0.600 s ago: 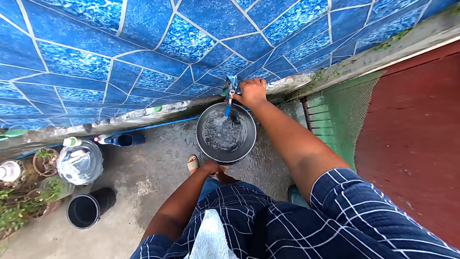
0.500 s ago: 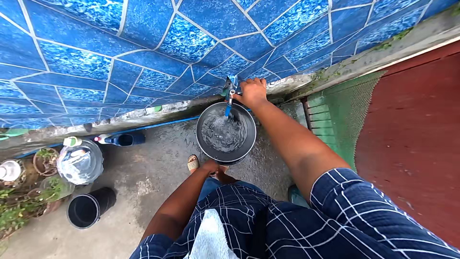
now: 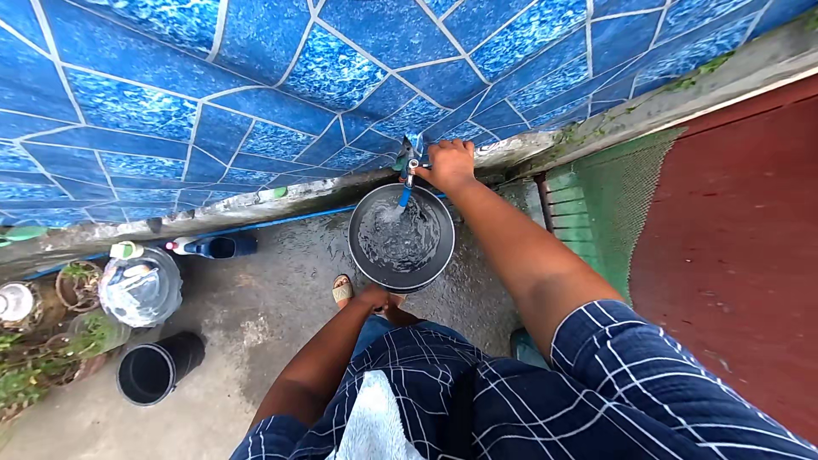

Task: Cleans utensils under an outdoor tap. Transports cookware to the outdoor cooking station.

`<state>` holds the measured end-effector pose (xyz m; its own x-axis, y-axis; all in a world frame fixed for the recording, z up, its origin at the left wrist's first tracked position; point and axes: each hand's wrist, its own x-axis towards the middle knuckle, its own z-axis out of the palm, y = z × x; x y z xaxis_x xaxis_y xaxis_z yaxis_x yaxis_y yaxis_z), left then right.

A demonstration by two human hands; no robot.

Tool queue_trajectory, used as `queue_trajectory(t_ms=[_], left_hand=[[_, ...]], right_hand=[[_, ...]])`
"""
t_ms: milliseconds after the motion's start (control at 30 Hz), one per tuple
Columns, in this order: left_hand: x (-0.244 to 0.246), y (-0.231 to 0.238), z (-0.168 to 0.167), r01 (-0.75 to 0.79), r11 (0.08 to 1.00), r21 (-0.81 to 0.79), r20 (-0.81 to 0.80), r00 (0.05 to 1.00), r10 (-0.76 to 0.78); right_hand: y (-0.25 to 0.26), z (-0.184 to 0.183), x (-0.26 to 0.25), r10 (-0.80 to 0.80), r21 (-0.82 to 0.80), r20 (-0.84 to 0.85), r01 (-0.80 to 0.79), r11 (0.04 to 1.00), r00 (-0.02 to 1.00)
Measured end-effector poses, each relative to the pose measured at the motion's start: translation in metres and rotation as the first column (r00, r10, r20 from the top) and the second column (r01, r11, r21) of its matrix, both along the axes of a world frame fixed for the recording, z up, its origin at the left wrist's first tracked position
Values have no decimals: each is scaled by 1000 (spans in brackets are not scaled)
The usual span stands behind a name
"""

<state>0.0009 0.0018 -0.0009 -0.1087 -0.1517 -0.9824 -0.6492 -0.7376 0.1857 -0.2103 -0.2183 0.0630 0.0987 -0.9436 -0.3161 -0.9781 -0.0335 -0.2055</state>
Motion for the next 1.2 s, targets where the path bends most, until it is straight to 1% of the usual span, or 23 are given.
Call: queue_trajectory(t_ms=[333, 633, 1067, 1200], left_hand=[[-1, -1, -2, 25, 1000, -6, 12, 1000, -25], [-1, 0, -7, -39, 999, 7, 21, 999, 39], [-1, 2, -9, -41, 999, -4, 23, 999, 41], [-3, 3, -9, -44, 999, -1, 25, 999, 44]], right_hand=[[0, -1, 1, -5, 7, -22, 6, 1000, 1000], [0, -1, 1, -6, 12, -33, 6, 1000, 999], [2, -1, 1, -13, -4, 7, 13, 1000, 1000], [3, -1, 1, -10, -2, -15, 10, 1000, 1000]])
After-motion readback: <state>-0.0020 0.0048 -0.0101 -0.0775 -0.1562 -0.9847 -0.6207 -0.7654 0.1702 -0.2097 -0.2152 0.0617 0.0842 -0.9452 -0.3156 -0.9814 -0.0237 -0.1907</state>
